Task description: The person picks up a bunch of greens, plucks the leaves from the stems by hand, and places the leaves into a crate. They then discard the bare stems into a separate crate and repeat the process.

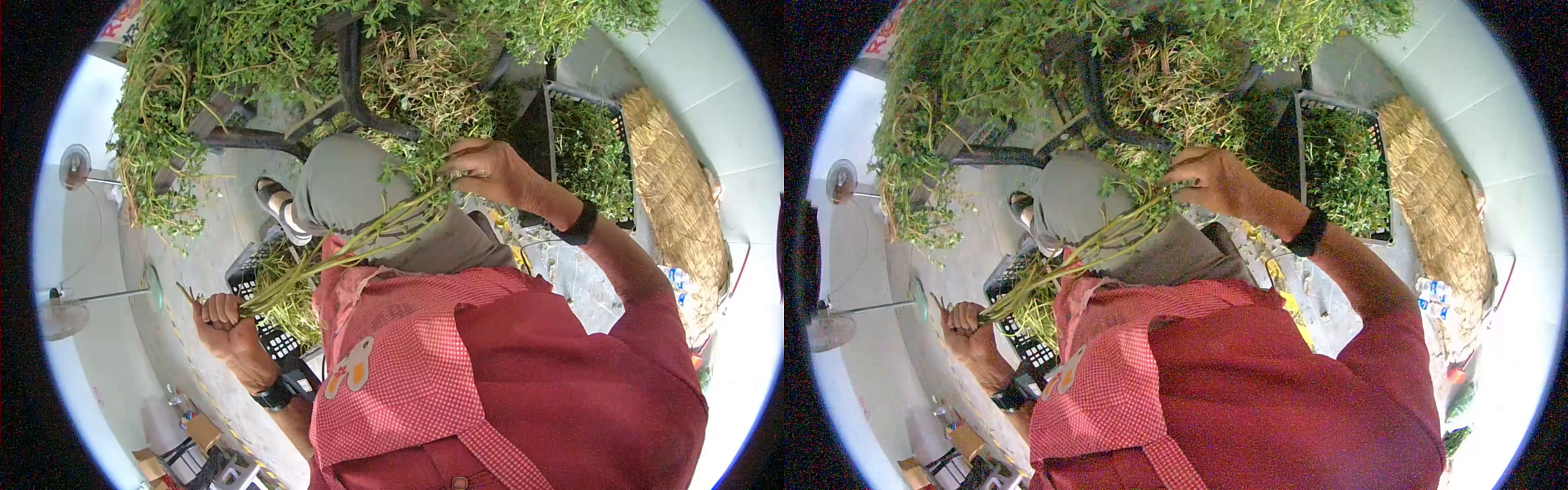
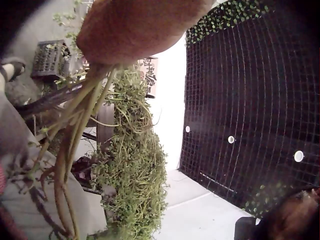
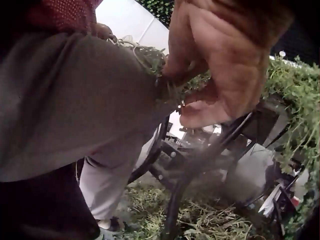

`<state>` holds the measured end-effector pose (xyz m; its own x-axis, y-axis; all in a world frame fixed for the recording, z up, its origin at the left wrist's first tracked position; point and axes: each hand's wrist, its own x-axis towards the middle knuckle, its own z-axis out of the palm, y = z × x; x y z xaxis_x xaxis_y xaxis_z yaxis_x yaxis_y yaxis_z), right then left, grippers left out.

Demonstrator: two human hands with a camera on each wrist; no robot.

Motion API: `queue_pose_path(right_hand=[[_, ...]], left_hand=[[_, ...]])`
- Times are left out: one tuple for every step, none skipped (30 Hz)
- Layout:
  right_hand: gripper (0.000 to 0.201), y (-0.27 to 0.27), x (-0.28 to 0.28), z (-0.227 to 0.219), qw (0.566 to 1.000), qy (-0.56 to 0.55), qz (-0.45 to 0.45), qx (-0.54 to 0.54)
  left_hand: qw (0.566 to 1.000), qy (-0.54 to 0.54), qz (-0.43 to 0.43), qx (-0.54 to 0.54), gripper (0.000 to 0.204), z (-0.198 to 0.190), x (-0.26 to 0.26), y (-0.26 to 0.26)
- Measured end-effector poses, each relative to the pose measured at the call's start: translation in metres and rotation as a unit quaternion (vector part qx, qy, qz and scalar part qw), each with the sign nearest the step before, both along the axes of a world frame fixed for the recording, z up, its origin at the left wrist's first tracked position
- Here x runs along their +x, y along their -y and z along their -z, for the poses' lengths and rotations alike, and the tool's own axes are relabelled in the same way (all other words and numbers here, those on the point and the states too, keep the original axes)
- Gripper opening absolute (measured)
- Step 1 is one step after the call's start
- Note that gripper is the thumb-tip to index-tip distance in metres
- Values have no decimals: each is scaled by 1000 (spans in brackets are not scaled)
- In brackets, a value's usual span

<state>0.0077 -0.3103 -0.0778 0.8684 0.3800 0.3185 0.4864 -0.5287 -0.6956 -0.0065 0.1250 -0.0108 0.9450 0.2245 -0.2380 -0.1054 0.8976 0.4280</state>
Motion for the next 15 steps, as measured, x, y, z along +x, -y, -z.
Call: queue_pose_path(right_hand=[[26, -2, 2, 4, 1000, 2, -7, -4], [26, -3, 2, 5, 1000, 1, -11, -4], [26, -5, 2, 4, 1000, 10, -19, -17], [27, -6, 2, 3, 999, 18, -26, -30], [27, -6, 1, 1, 999, 19, -31, -29], [25, -5, -1, -1, 999, 10, -32, -15], [23, -4, -2, -2, 999, 0, -33, -1], [23, -3, -3, -3, 999, 0, -39, 0], [19, -1, -4, -4, 998, -40, -2, 41], [16, -1, -4, -8, 993, -80, 37, 80], [12, -5, -5, -19, 980, -157, 72, 101], [12, -5, -3, -17, 980, -156, 71, 100], [17, -5, 1, -13, 989, -106, 96, 39], [22, -4, 4, -12, 991, -56, 121, -22], [22, -7, 8, -13, 991, -54, 120, -23]], left_hand=[[1000, -1, -4, 0, 43, 1, -2, -1], [1000, 2, -1, -5, 43, 1, -3, -1], [1000, 7, 3, -9, 43, 2, -3, 0], [1000, 7, -2, -9, 43, 3, -3, 0], [1000, 13, -4, -13, 42, 4, -5, 0], [1000, 20, -5, -18, 42, 6, -5, -1], [1000, 20, -4, -11, 42, 7, -5, -2], [1000, 20, -9, -10, 42, 7, -5, -3], [1000, 18, -6, -17, 42, 7, -5, -3], [1000, 16, -2, -25, 42, 8, -5, -2], [1000, 14, 5, -3, 42, 8, -4, 0], [1000, 14, 4, -3, 42, 8, -4, 3], [1000, 14, 7, -7, 42, 6, -4, 6], [1000, 14, 9, -11, 42, 6, -4, 9], [1000, 15, 8, -11, 42, 6, -4, 11]])
